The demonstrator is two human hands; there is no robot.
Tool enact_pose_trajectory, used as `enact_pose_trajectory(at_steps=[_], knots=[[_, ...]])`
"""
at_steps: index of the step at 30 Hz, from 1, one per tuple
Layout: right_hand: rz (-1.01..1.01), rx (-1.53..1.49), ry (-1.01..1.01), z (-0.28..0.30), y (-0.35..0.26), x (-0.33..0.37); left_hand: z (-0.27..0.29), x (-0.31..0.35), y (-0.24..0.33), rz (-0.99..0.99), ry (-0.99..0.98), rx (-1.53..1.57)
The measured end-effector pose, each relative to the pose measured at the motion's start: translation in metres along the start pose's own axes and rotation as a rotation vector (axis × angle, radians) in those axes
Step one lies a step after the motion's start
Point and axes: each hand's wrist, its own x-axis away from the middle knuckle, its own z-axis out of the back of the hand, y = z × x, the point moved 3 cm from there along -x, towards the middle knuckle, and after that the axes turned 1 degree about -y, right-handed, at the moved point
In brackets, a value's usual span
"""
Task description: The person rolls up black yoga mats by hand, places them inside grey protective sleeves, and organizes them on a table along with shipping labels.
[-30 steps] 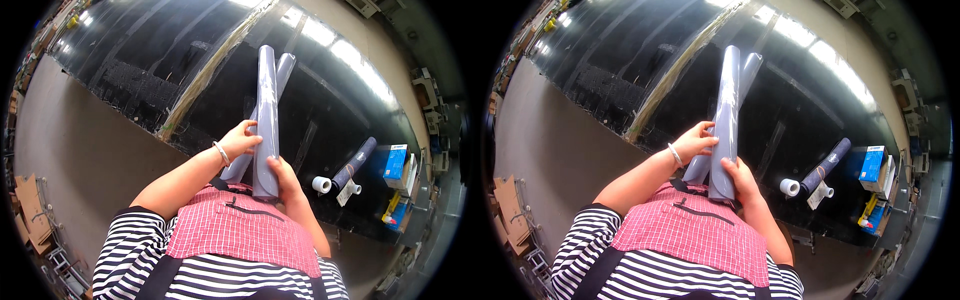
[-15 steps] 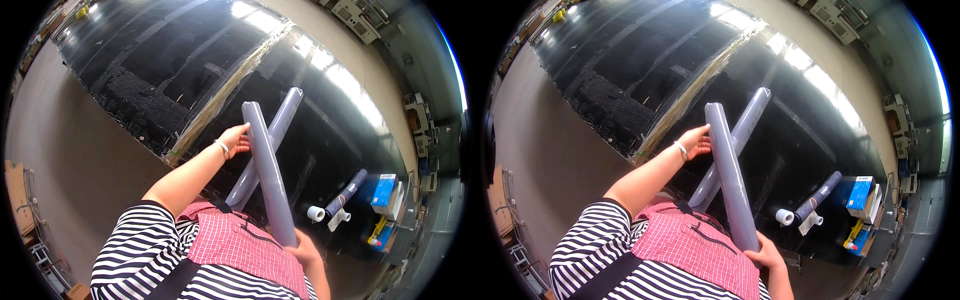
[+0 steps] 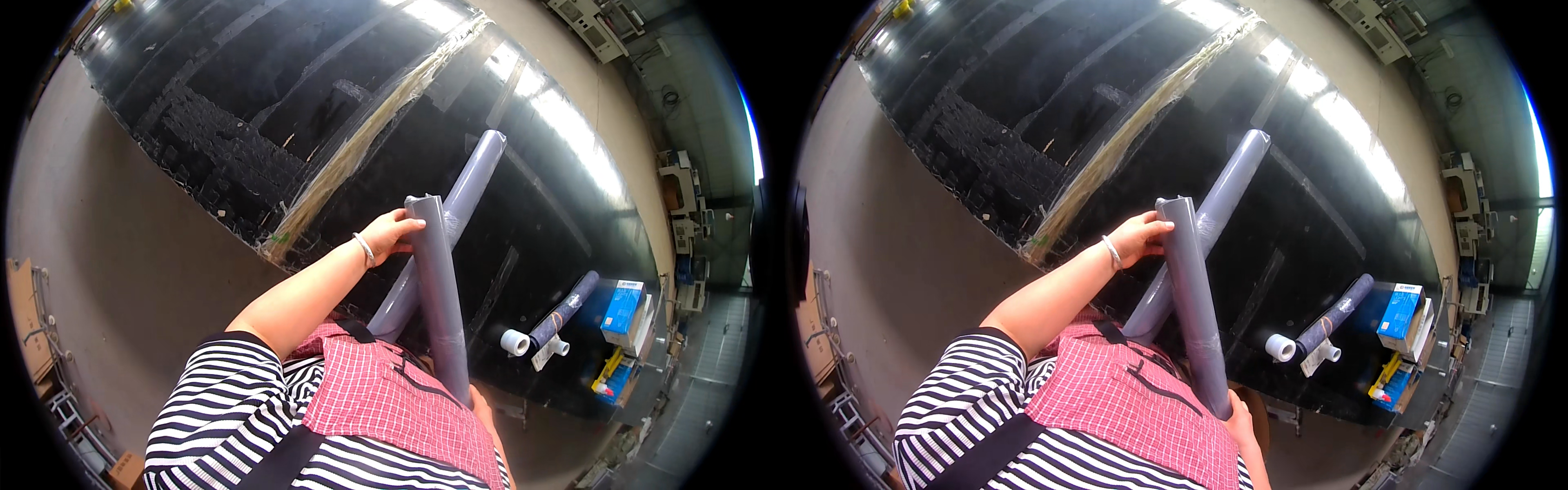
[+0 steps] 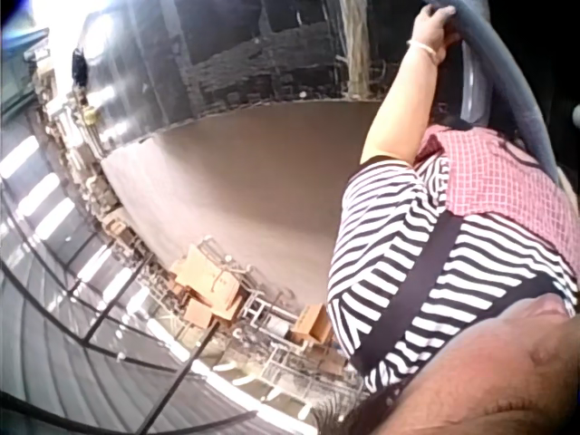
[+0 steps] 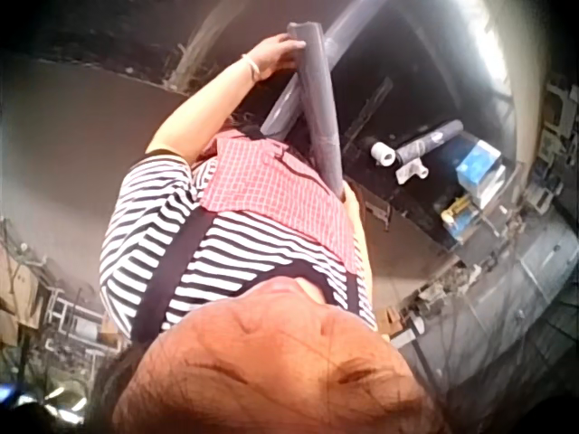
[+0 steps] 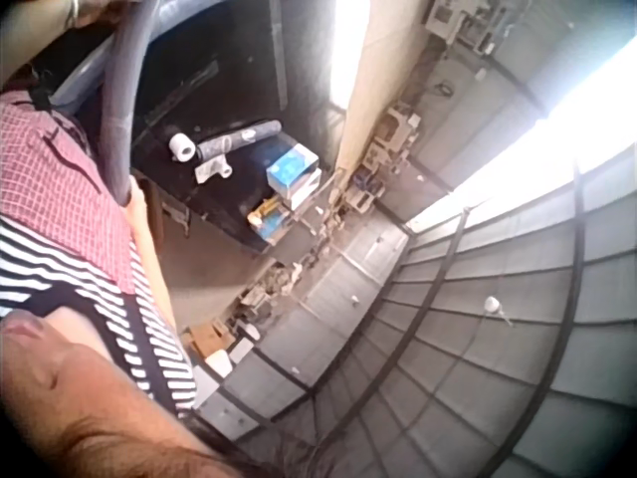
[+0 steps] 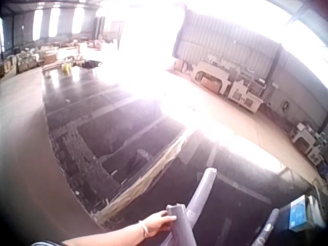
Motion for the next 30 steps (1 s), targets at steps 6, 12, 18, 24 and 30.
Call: enact_pose_trajectory(at_steps=[6,12,18,24,30], knots=[[-0.044,0.087,0.1,-0.006,0.005,0.007,0.009,-0.003,0.015,-0.026,-0.034,0.013],[-0.114,0.076,0.113,-0.005,-0.013,0.015,0.001,-0.006,0.019,-0.02,-0.044,-0.063],[-0.078,0.116,0.162,-0.006,-0.002,0.019,-0.008,-0.014,0.017,0.021,-0.03,-0.112],[-0.048,0.145,0.189,-0.004,-0.015,0.025,-0.008,-0.022,0.013,0.046,-0.058,-0.129],[0.014,0.209,0.229,0.007,-0.024,0.031,-0.012,-0.027,0.019,0.025,-0.077,-0.225]])
